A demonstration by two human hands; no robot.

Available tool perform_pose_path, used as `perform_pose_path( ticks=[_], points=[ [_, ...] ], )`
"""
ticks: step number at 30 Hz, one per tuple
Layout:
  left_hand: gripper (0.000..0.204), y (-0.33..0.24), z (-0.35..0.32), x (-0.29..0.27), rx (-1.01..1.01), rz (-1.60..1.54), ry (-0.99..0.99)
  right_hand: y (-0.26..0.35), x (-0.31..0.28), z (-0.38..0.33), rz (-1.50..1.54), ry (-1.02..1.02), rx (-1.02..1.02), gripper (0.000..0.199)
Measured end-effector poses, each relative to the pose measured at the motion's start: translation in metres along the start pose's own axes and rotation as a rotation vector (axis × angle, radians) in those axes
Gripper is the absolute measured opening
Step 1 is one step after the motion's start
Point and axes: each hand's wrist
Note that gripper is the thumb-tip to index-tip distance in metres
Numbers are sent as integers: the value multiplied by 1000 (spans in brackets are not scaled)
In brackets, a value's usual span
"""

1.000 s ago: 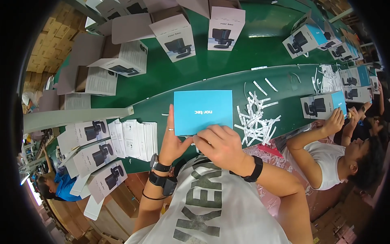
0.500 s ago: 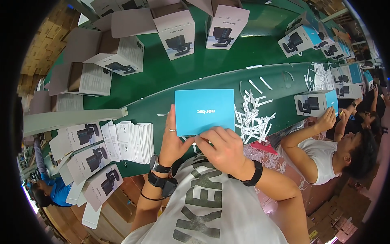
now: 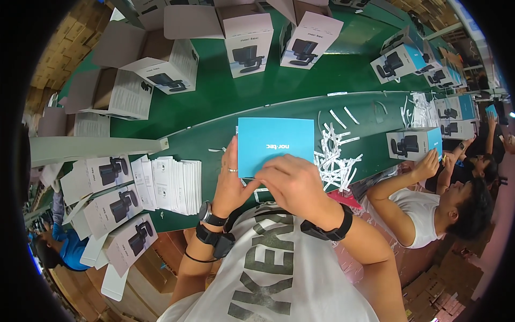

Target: The person places a manual into a white box, applies a sticker to it, and closes the lid. They then apply a sticker to a blue box and place it inside the white box before setting it on a shelf.

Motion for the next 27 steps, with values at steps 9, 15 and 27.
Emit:
perform_pose_path(
  ticks=[9, 15, 27],
  points=[
    [122, 3, 0, -2, 44, 13, -6, 17, -6, -7, -290, 84, -85, 19],
    [123, 9, -2, -3, 62, 3, -14, 1, -3, -4, -72, 99, 62, 16],
    [123, 6, -1, -9, 42, -4, -3, 11, -1, -10, -76, 11, -44, 18]
  ],
)
Point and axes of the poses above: each hand's wrist, its own z-axis towards the middle knuckle, its own x-axis out of the palm, y = z × x, and after that the axes turned 11 degrees about -y, right-handed
